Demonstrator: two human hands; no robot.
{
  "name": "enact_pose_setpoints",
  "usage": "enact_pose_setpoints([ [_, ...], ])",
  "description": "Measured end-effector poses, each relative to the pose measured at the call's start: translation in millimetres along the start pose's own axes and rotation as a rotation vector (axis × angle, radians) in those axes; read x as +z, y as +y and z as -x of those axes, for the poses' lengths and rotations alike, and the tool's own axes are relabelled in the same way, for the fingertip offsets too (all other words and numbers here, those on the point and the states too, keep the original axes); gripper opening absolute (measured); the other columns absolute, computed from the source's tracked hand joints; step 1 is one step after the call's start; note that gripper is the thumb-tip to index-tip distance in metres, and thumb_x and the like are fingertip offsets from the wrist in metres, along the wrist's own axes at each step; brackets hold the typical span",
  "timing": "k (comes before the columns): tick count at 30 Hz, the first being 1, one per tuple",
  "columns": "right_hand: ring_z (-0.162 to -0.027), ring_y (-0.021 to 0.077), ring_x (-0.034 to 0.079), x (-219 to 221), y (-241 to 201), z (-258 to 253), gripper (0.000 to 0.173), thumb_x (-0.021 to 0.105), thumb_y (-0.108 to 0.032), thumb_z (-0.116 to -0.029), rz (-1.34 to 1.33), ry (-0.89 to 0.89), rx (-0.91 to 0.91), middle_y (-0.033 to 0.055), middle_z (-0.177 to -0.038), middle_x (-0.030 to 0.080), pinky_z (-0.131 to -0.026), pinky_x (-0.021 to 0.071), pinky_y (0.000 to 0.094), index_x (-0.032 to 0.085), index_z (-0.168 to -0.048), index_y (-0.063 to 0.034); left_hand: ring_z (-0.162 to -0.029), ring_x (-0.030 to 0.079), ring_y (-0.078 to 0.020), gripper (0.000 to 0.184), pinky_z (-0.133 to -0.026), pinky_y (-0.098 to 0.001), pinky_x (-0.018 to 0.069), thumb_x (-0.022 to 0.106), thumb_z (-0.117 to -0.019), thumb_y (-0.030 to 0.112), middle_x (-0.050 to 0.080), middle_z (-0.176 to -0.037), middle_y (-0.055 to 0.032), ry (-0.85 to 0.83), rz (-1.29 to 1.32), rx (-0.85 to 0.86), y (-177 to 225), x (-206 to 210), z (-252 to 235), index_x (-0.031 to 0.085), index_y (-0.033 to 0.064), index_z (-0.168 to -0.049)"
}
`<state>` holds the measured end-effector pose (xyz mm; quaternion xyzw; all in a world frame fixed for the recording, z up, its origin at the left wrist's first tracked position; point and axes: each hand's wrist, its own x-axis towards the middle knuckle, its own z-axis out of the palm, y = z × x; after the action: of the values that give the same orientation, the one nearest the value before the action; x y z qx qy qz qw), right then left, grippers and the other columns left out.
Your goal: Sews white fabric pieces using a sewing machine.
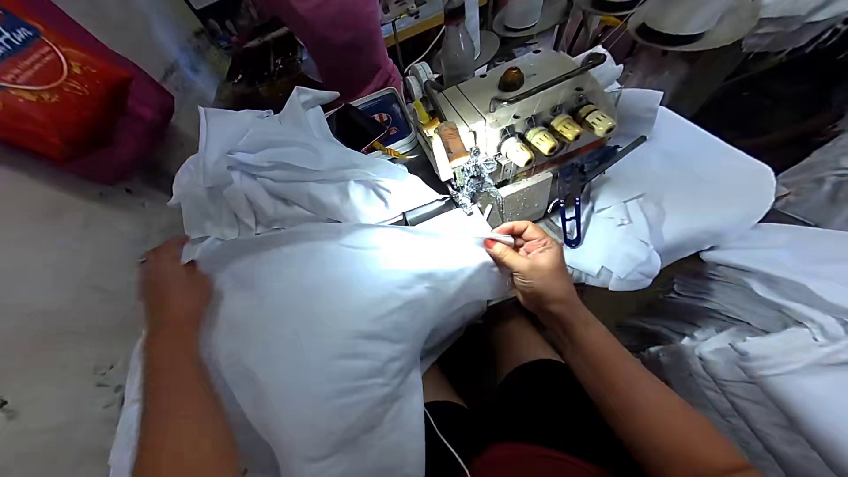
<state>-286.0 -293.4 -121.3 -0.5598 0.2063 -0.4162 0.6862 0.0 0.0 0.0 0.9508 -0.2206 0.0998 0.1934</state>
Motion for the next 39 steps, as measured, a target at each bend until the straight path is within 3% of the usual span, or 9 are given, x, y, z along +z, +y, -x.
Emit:
enact_pose_setpoints([
  [3, -0.078, 0.0002, 0.068, 1, 9, -4, 0.025, 0.071, 0.009, -0.0845, 0.084, 0.000, -0.123, -0.0039, -0.089, 0.071, -0.075, 0.0589, 0.0191, 0.065, -0.107, -0.0014, -0.121, 0.054, -0.0580, 0.038, -0.101, -0.0696, 0.0426, 0.049, -0.1020, -0.002, 0.051, -0.136, -0.0411, 0.003, 0.022, 0.308, 73, 46, 10, 0.051, -0.0150, -0.138],
  [8, -0.092, -0.0047, 0.067, 3, 11, 14, 0.026, 0.063, 0.003, -0.0928, 0.217, -0.047, -0.431, 0.0004, -0.106, 0.072, -0.086, 0.0569, 0.0165, 0.062, -0.118, 0.0088, -0.123, 0.060, -0.0395, 0.051, -0.101, -0.0593, 0.0450, 0.073, -0.0896, 0.040, 0.065, -0.131, -0.0208, -0.080, 0.295, 0.918, 177, 117, 76, 0.072, 0.0000, -0.120],
  [11, -0.095, -0.0073, 0.064, -1, 13, 30, 0.036, 0.057, -0.010, -0.1024, 0.249, -0.104, -0.454, -0.0033, -0.104, 0.070, -0.088, 0.0541, 0.0149, 0.049, -0.134, 0.0053, -0.088, 0.070, -0.0202, 0.019, -0.082, -0.0394, 0.0525, 0.065, -0.0956, 0.019, 0.074, -0.095, -0.0103, -0.144, 0.570, 0.999, 194, 129, 90, 0.073, 0.0021, -0.099],
  [16, -0.093, -0.0051, 0.066, -21, 17, 62, 0.017, 0.059, -0.009, -0.1013, 0.196, -0.233, -0.341, 0.0018, -0.097, 0.073, -0.086, 0.0550, 0.0139, 0.069, -0.103, 0.0048, -0.084, 0.061, -0.0014, 0.021, -0.077, -0.0125, 0.0475, 0.053, -0.1045, 0.019, 0.066, -0.086, -0.0055, -0.161, 0.696, 0.955, 185, 93, 104, 0.068, 0.0044, -0.100],
  [20, -0.087, -0.0051, 0.066, -18, 24, 66, 0.008, 0.068, -0.007, -0.0959, 0.155, -0.161, -0.315, -0.0003, -0.095, 0.071, -0.079, 0.0562, 0.0127, 0.069, -0.096, 0.0005, -0.088, 0.063, -0.0002, 0.022, -0.082, -0.0126, 0.0489, 0.055, -0.1046, 0.018, 0.068, -0.090, -0.0061, -0.119, 0.604, 0.932, 181, 95, 96, 0.069, 0.0017, -0.100],
  [25, -0.091, -0.0040, 0.061, -16, 39, 47, 0.020, 0.066, -0.012, -0.0963, 0.282, -0.017, -0.217, 0.0182, -0.124, 0.059, -0.078, 0.0528, 0.0099, 0.073, -0.094, 0.0064, -0.074, 0.060, -0.0061, 0.017, -0.071, -0.0194, 0.0486, 0.059, -0.1002, 0.012, 0.069, -0.085, -0.0076, -0.117, 0.507, 0.827, 195, 119, 69, 0.071, -0.0008, -0.100],
  [30, -0.068, -0.0062, 0.062, -23, 42, 33, 0.011, 0.062, -0.005, -0.0964, 0.166, -0.029, -0.071, -0.0035, -0.085, 0.069, -0.064, 0.0538, 0.0112, 0.070, -0.093, 0.0028, -0.068, 0.059, -0.0072, 0.013, -0.066, -0.0222, 0.0492, 0.062, -0.1005, 0.012, 0.066, -0.079, -0.0062, -0.166, 0.516, 0.763, 212, 144, 50, 0.070, 0.0015, -0.097],
  [34, -0.062, -0.0064, 0.061, -27, 40, 29, 0.006, 0.065, -0.004, -0.0944, 0.119, -0.036, -0.034, -0.0097, -0.073, 0.067, -0.059, 0.0523, 0.0116, 0.068, -0.089, -0.0028, -0.068, 0.058, -0.0098, 0.014, -0.065, -0.0262, 0.0485, 0.060, -0.1010, 0.013, 0.064, -0.079, -0.0056, -0.214, 0.485, 0.776, 215, 151, 41, 0.069, 0.0029, -0.095],
  [39, -0.074, 0.0065, 0.064, -17, 32, 32, 0.016, 0.064, 0.003, -0.0926, 0.120, -0.099, -0.002, 0.0126, -0.095, 0.068, -0.066, 0.0549, 0.0212, 0.063, -0.105, 0.0124, -0.082, 0.064, -0.0125, 0.026, -0.078, -0.0302, 0.0543, 0.054, -0.0995, 0.014, 0.067, -0.088, -0.0161, -0.328, 0.536, 0.934, 195, 160, 22, 0.066, -0.0096, -0.096],
])
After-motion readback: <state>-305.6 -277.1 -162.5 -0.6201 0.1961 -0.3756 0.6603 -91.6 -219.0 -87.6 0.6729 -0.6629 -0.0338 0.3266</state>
